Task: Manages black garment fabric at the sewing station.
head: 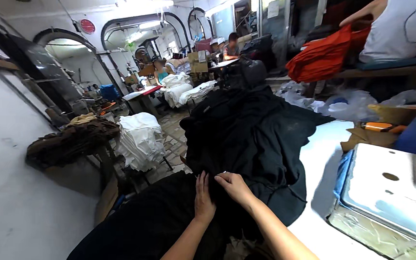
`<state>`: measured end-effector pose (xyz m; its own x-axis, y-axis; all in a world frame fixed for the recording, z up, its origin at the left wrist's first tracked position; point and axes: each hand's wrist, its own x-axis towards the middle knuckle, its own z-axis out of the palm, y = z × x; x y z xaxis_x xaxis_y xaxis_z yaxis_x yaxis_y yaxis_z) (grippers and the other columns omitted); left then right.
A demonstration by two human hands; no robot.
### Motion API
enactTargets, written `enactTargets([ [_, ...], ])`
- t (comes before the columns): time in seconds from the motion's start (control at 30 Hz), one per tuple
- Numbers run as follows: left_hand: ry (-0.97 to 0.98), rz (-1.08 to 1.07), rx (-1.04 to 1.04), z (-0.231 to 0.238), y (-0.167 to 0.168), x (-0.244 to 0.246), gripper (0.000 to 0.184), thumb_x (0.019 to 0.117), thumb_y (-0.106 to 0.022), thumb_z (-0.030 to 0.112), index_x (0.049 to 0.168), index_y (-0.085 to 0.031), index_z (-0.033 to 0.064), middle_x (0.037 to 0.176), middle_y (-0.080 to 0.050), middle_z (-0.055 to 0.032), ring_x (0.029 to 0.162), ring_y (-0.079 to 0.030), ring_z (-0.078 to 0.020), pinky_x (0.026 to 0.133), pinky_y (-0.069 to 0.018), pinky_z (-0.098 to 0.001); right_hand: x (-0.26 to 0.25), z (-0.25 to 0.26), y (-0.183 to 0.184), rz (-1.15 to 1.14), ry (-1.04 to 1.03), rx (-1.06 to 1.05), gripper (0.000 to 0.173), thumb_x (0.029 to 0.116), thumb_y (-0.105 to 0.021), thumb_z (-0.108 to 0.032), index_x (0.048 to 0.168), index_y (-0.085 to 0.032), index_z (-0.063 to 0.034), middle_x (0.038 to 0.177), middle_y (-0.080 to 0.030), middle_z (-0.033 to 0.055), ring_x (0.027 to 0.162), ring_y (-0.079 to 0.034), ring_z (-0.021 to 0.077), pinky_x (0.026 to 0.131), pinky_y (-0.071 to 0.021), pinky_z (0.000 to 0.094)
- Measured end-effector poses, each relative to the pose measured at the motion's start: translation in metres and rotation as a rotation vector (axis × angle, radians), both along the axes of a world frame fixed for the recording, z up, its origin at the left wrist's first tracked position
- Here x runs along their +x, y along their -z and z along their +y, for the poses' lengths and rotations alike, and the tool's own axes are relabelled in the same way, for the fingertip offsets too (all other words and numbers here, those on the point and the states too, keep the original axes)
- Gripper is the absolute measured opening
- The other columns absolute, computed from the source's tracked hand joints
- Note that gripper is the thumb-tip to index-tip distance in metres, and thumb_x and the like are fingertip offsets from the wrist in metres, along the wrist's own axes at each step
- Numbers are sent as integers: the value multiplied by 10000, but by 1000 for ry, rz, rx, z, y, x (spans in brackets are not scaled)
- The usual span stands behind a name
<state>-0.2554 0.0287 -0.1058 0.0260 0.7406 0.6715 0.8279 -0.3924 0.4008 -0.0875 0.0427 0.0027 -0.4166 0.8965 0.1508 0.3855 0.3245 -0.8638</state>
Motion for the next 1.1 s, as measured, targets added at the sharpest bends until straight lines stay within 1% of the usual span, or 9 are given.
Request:
enactTargets([
  [0.57,83,-15,-107,-6,-10,-4,727,800,-720,27,1465,-461,-110,1586,-376,-287,1475,-341,-493,1159,-386,-564,0,-2,2,10,22,20,349,1083,-514,-254,1176,-745,-10,1158,-732,170,1150,-670,262,1041,-474,462],
  [0.63,154,34,-198,-7,-40,-29,823,812,-798,181,1503,-432,-76,1595,-390,-247,1484,-365,-424,1185,-361,-543,0,-1,1,11,21,38,342,1080,-521,-247,1170,-748,-8,1148,-736,174,1142,-676,270,1038,-477,472],
  [0.7,77,105,-122,0,-81,-72,835,857,-781,330,1507,-432,-61,1494,-527,-236,1338,-565,-381,1087,-473,-549,-2,-1,2,-4,12,58,343,1081,-518,-247,1163,-752,-9,1135,-738,181,1133,-679,279,1029,-479,487],
  [0.77,-207,108,-134,19,-123,-124,769,925,-723,317,1539,-405,-19,1332,-647,-252,1161,-672,-422,970,-526,-607,-1,0,3,-20,9,66,348,1083,-513,-249,1164,-750,-8,1140,-736,183,1141,-677,285,1031,-475,495],
  [0.8,-410,111,-260,33,-142,-151,778,966,-688,309,1595,-319,38,1258,-682,-246,1118,-683,-429,950,-523,-618,-2,1,2,-26,12,67,348,1083,-512,-248,1163,-751,-8,1139,-736,181,1140,-677,285,1029,-475,495],
  [0.87,-741,54,-679,60,-168,-199,842,979,-655,239,1650,-157,138,1296,-627,-292,1200,-612,-471,995,-462,-651,-3,-2,5,-30,10,72,343,1081,-516,-242,1160,-751,-6,1130,-738,181,1126,-681,286,1024,-478,494],
  [0.9,-798,30,-735,74,-178,-212,821,955,-673,182,1635,-215,127,1323,-602,-318,1229,-586,-498,1000,-449,-674,-2,-1,3,-32,10,81,342,1080,-519,-243,1162,-751,-6,1131,-739,183,1125,-683,289,1027,-479,492],
  [1.0,-693,46,-583,104,-237,-191,811,921,-690,111,1622,-281,126,1282,-594,-381,1191,-575,-575,957,-441,-731,-1,1,6,-25,26,91,342,1078,-518,-243,1160,-753,-9,1126,-740,182,1121,-685,286,1024,-481,492],
  [1.1,-567,115,-456,126,-307,-130,890,917,-662,107,1656,-178,219,1299,-601,-357,1199,-578,-564,929,-440,-737,-2,3,8,-13,28,130,348,1073,-522,-251,1136,-759,-4,1103,-743,178,1094,-693,273,1002,-494,482],
])
